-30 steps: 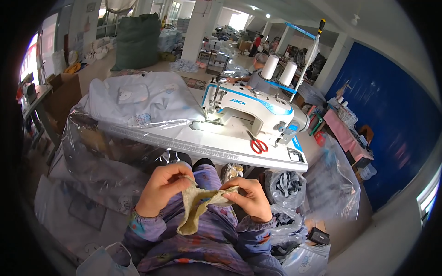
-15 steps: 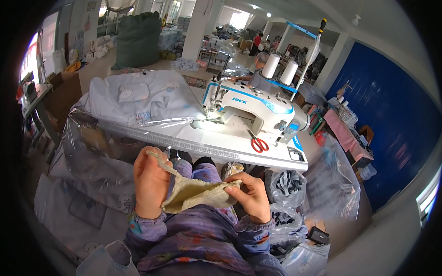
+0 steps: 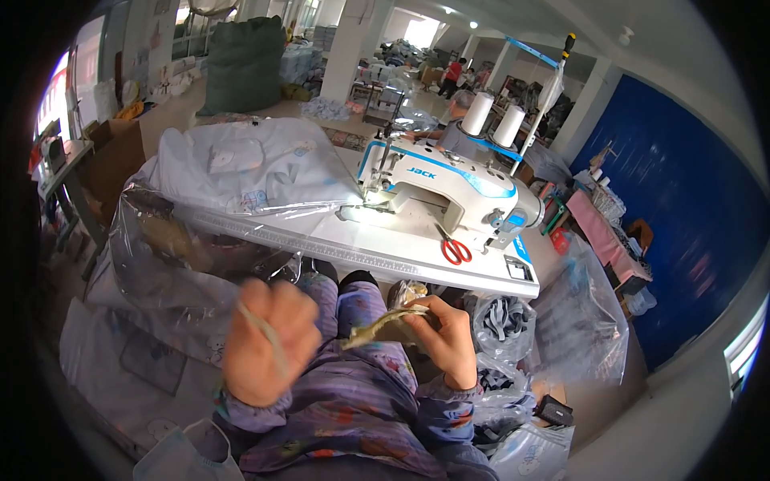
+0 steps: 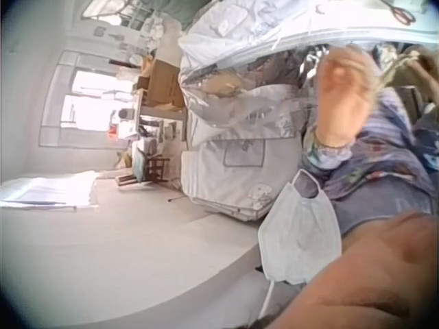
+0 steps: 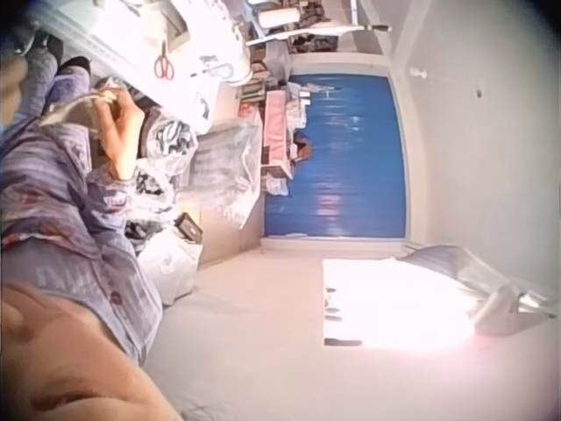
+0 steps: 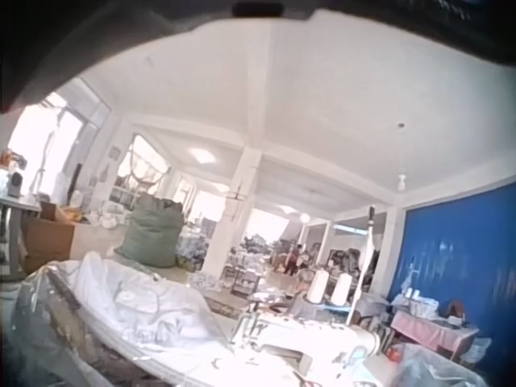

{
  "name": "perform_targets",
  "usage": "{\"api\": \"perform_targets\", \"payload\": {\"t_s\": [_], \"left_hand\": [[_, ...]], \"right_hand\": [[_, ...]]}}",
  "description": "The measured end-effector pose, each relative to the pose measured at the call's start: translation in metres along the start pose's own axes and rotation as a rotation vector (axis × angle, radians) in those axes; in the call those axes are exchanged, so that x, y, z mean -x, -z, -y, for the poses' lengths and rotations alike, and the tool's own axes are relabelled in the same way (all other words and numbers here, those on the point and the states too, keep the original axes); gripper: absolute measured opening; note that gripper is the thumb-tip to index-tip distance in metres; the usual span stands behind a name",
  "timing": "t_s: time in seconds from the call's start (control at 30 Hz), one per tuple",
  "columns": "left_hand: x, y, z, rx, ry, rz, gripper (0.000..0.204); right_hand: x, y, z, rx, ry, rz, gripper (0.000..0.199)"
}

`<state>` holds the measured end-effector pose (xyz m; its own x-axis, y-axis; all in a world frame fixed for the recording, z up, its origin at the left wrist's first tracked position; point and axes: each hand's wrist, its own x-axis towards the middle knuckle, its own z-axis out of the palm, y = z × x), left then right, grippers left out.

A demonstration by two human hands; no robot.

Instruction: Inspecting fabric pieces and removing loose threads by hand.

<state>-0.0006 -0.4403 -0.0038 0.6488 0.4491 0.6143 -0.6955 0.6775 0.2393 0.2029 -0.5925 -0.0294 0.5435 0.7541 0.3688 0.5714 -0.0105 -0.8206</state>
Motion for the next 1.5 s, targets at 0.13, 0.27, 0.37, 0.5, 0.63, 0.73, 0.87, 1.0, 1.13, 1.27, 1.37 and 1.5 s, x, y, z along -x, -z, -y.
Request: {"api": "perform_targets", "payload": {"t_s": [0.13,0.27,0.37,0.5,0.63,0.73,0.87,1.0,1.13,1.27,1.37,1.5], "left_hand": [[0.006,-0.038,0.016,0.297,0.372,0.239,0.016],[0.016,-0.046,0.037,0.51,0.522,0.424,0.014],[0.025,-0.045,0.055,0.692,0.448,0.513,0.013],[0.007,-0.057,0.029,0.558,0.684,0.47,0.015],[0.002,-0.063,0.03,0.392,0.613,0.494,0.018],[0.004,-0.05,0.035,0.34,0.718,0.601,0.015],[-0.001,-0.054,0.031,0.395,0.769,0.657,0.011],[0.001,-0.05,0.039,0.318,0.698,0.719,0.011],[0.003,-0.051,0.038,0.32,0.723,0.62,0.011],[-0.003,-0.055,0.036,0.392,0.609,0.623,0.01],[0.005,-0.045,0.046,0.31,0.593,0.676,0.009],[0.002,-0.046,0.048,0.249,0.6,0.8,0.008]], "right_hand": [[0.0,0.0,0.003,-0.004,-0.104,-0.024,0.015],[-0.001,-0.002,0.005,0.01,-0.067,-0.031,0.015],[0.0,-0.003,0.001,0.012,-0.034,-0.023,0.016],[0.001,-0.002,-0.002,0.019,-0.022,-0.01,0.016],[0.001,-0.001,-0.001,-0.038,-0.073,0.014,0.016],[0.0,-0.003,0.006,-0.036,-0.159,0.012,0.016],[-0.001,-0.003,0.006,-0.033,-0.081,-0.006,0.016],[0.001,0.001,0.008,-0.038,-0.109,-0.017,0.016],[0.001,0.0,0.008,-0.088,-0.104,-0.024,0.016],[0.002,-0.004,0.007,-0.124,-0.089,-0.053,0.016],[0.001,-0.004,0.009,-0.15,-0.094,-0.086,0.016],[0.001,-0.004,0.009,-0.186,-0.106,-0.106,0.016]]}}
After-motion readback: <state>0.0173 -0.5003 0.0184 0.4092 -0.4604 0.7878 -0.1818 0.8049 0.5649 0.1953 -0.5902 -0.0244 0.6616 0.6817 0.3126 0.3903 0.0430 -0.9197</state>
